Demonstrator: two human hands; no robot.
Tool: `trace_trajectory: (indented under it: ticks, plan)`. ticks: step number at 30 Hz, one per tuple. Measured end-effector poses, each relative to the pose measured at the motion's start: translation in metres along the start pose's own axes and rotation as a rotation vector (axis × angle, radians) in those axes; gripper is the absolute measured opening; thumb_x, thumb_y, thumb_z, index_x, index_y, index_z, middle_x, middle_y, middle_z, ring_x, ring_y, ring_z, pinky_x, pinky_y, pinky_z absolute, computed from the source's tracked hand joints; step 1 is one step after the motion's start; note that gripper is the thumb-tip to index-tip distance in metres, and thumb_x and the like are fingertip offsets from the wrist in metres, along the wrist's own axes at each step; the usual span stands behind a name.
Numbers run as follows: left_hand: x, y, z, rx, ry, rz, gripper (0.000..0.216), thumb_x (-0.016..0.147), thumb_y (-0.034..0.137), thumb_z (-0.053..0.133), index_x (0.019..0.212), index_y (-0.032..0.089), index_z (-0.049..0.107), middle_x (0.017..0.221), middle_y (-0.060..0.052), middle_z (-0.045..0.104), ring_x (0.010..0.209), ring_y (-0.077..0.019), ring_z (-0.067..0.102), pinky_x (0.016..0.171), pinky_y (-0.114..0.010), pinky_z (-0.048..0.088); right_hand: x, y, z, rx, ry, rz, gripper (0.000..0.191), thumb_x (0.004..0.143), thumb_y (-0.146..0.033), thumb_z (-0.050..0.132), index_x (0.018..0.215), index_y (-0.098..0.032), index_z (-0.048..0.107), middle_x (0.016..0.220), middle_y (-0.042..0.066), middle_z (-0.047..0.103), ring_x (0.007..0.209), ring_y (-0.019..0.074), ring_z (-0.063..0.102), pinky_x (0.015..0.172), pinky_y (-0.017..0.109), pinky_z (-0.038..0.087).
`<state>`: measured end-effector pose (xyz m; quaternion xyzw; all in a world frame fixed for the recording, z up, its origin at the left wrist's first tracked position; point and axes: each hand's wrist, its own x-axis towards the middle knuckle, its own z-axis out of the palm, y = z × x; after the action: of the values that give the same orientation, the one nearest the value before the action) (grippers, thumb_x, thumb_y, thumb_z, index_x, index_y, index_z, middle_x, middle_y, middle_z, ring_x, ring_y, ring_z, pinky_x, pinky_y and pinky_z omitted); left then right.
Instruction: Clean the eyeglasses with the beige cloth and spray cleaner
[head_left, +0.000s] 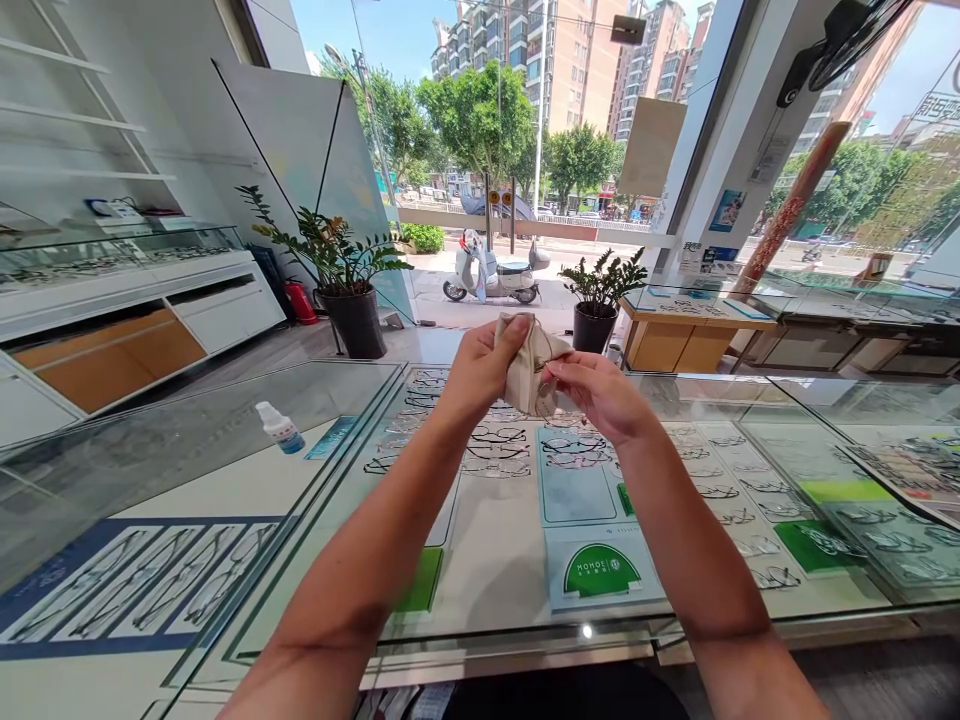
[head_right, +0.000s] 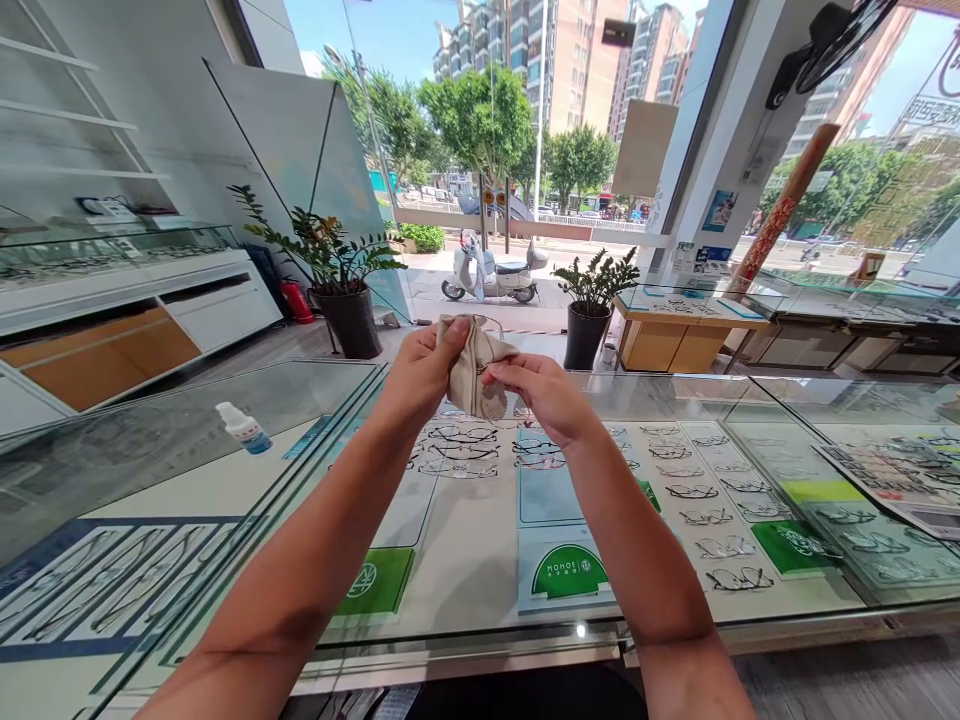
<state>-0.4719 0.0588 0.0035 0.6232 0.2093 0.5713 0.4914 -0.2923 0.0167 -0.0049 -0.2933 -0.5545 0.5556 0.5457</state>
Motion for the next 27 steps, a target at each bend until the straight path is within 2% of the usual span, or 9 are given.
trace_trajectory:
  ticks: [3,5,8,11,13,15,18,22,27]
  plan:
    - [0.001,0.008,-0.012,-0.050,-0.222,-0.108,0.051,0.082,0.063,0.088,0.095,0.015,0.078,0.083,-0.007,0.076,0.070,-0.0170,0.066,0.065,-0.028,0.051,0.000,-0.005,-0.007,0.009,0.019,0.008,0.027,0.075,-0.044,0.093,0.081,-0.020,0.083,0.088,0.004,0.078,0.084,0.0155,0.067,0.085,0.032,0.055]
    - [0.000,0.009,-0.014,-0.061,-0.274,-0.107,0.048,0.078,0.053,0.094,0.105,0.016,0.078,0.092,-0.008,0.078,0.076,-0.0178,0.069,0.070,-0.028,0.054,0.000,-0.005,-0.008,0.029,0.017,0.024,0.027,0.074,-0.043,0.094,0.080,-0.019,0.083,0.087,0.004,0.077,0.082,0.0150,0.066,0.083,0.032,0.055]
    - [-0.001,0.001,-0.007,-0.021,-0.166,-0.023,0.044,0.076,0.047,0.097,0.102,0.017,0.077,0.090,-0.005,0.077,0.074,-0.0151,0.066,0.070,-0.027,0.053,0.001,0.001,0.000,0.053,0.008,0.034,0.029,0.070,-0.044,0.097,0.078,-0.019,0.083,0.085,0.003,0.077,0.082,0.0149,0.066,0.084,0.032,0.054]
    - [-0.001,-0.010,0.002,0.064,0.059,0.095,0.043,0.083,0.058,0.089,0.085,0.018,0.072,0.075,0.000,0.069,0.065,-0.0118,0.057,0.062,-0.025,0.046,0.002,0.007,0.009,0.039,-0.008,0.034,0.033,0.071,-0.048,0.096,0.078,-0.019,0.083,0.084,0.003,0.078,0.086,0.0164,0.068,0.088,0.033,0.053]
    - [0.002,-0.015,0.002,0.073,0.139,0.115,0.051,0.087,0.067,0.081,0.077,0.019,0.068,0.068,0.001,0.065,0.061,-0.0117,0.054,0.059,-0.025,0.043,0.002,0.009,0.011,0.010,-0.005,0.023,0.034,0.072,-0.050,0.095,0.081,-0.020,0.084,0.087,0.003,0.079,0.088,0.0172,0.068,0.090,0.034,0.053]
    - [0.006,-0.015,-0.003,0.016,0.089,0.043,0.057,0.086,0.073,0.079,0.076,0.018,0.069,0.067,-0.001,0.066,0.063,-0.0137,0.058,0.059,-0.026,0.046,0.003,0.007,0.007,-0.029,0.022,-0.012,0.034,0.074,-0.051,0.095,0.083,-0.021,0.084,0.090,0.003,0.080,0.090,0.0173,0.068,0.092,0.035,0.054]
    - [0.012,-0.011,-0.013,-0.145,-0.025,-0.107,0.057,0.082,0.071,0.084,0.090,0.015,0.076,0.078,-0.006,0.076,0.078,-0.0210,0.072,0.070,-0.031,0.057,0.004,0.000,-0.005,-0.040,0.076,-0.071,0.033,0.073,-0.053,0.096,0.082,-0.023,0.084,0.091,0.003,0.079,0.091,0.0173,0.068,0.093,0.036,0.056]
    - [0.016,-0.007,-0.019,-0.313,0.013,-0.171,0.048,0.084,0.057,0.088,0.103,0.014,0.077,0.090,-0.010,0.081,0.096,-0.0262,0.078,0.088,-0.037,0.063,0.006,-0.004,-0.015,0.061,0.167,-0.112,0.034,0.069,-0.053,0.099,0.083,-0.026,0.084,0.095,0.001,0.080,0.092,0.0175,0.070,0.095,0.037,0.058]
    - [0.013,-0.011,-0.012,-0.307,-0.029,-0.228,0.050,0.084,0.057,0.089,0.105,0.013,0.078,0.094,-0.009,0.081,0.099,-0.0257,0.078,0.089,-0.036,0.064,0.008,-0.002,-0.012,0.155,0.243,-0.146,0.032,0.068,-0.049,0.100,0.086,-0.028,0.085,0.098,0.001,0.082,0.091,0.0168,0.071,0.091,0.035,0.060]
